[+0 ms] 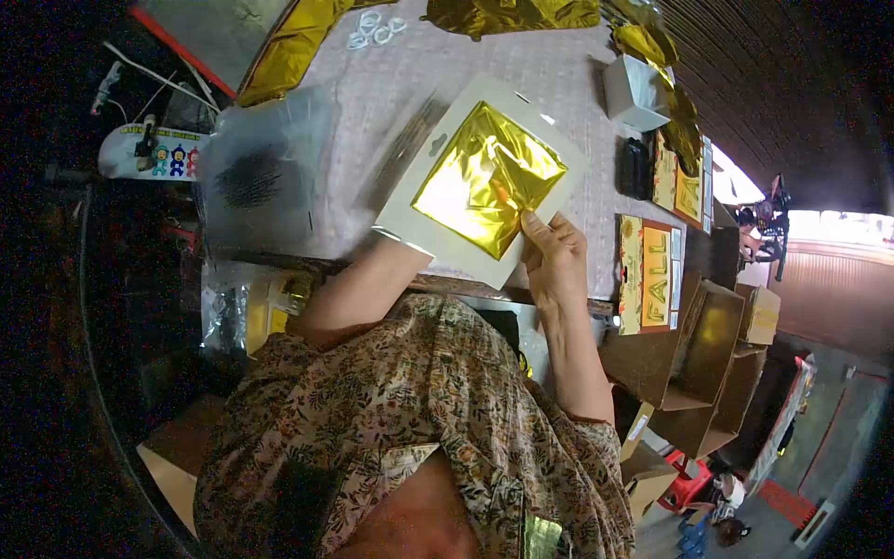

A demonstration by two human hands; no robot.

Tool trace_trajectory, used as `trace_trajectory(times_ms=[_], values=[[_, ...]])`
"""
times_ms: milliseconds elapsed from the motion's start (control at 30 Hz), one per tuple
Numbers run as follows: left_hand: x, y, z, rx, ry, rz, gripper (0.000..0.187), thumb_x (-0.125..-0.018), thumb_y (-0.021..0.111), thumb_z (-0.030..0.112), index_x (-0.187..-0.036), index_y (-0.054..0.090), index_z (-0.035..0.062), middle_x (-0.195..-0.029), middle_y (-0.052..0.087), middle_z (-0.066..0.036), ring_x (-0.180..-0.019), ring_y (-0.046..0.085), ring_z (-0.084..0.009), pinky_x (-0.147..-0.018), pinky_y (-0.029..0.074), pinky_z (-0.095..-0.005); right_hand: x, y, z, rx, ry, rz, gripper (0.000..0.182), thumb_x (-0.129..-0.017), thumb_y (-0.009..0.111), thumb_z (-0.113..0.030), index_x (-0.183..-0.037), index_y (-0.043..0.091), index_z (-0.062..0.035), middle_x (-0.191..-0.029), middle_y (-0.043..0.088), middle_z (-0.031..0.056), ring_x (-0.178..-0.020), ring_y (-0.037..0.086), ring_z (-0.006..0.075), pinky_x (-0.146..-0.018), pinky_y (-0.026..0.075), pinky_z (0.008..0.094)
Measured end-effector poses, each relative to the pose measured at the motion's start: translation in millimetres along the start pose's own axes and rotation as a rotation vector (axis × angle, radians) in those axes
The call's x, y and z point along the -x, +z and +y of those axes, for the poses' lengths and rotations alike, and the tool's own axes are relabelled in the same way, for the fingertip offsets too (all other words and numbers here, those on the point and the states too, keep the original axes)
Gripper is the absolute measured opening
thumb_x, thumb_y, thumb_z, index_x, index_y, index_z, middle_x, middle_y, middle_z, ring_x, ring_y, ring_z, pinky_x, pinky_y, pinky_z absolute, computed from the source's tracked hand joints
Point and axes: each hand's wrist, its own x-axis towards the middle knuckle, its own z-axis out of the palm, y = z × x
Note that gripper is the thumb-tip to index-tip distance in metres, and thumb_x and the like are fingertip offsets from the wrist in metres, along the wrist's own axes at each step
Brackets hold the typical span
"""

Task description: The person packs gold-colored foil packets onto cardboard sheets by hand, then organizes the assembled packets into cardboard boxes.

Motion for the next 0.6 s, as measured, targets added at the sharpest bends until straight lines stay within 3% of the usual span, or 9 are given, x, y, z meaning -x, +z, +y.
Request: trace_trajectory(times_ms=[233, 533, 600], values=[[12, 17, -14, -0.062, 0.028, 0.086, 0.053, -0.109, 0.043, 0.042, -0.143, 0.055, 0.0038, -0.14, 0.06, -0.017, -0.128, 0.058, -0.0318, -0.11, 0.047, -0.0478, 1, 21, 5, -0.115, 0.001, -0.041, 0.022, -0.099, 0.067, -0.007, -0.117, 0.067, 0.0044, -0.115, 0.073, 0.0109, -0.107, 0.068, 0.0178, -0.101, 0.05, 0.0337], [21, 21, -41, -0.219, 0.021, 0.169, 0.051, -0.109, 0.044, 0.039, -0.145, 0.051, 0.005, -0.142, 0.058, -0.015, -0.129, 0.057, -0.0293, -0.111, 0.047, -0.0452, -4, 46, 14, -0.233, 0.043, -0.068, 0.043, -0.096, 0.071, -0.007, -0.134, 0.056, 0.0055, -0.132, 0.066, 0.0129, -0.126, 0.059, 0.024, -0.116, 0.039, 0.0411], [23, 23, -38, -0.231, 0.026, 0.164, 0.05, -0.109, 0.045, 0.039, -0.146, 0.051, 0.0052, -0.142, 0.057, -0.015, -0.129, 0.056, -0.0287, -0.111, 0.047, -0.0447, -3, 48, 8, -0.283, 0.132, -0.092, 0.048, -0.093, 0.072, -0.007, -0.136, 0.055, 0.0047, -0.134, 0.064, 0.014, -0.129, 0.057, 0.0263, -0.119, 0.037, 0.0428]])
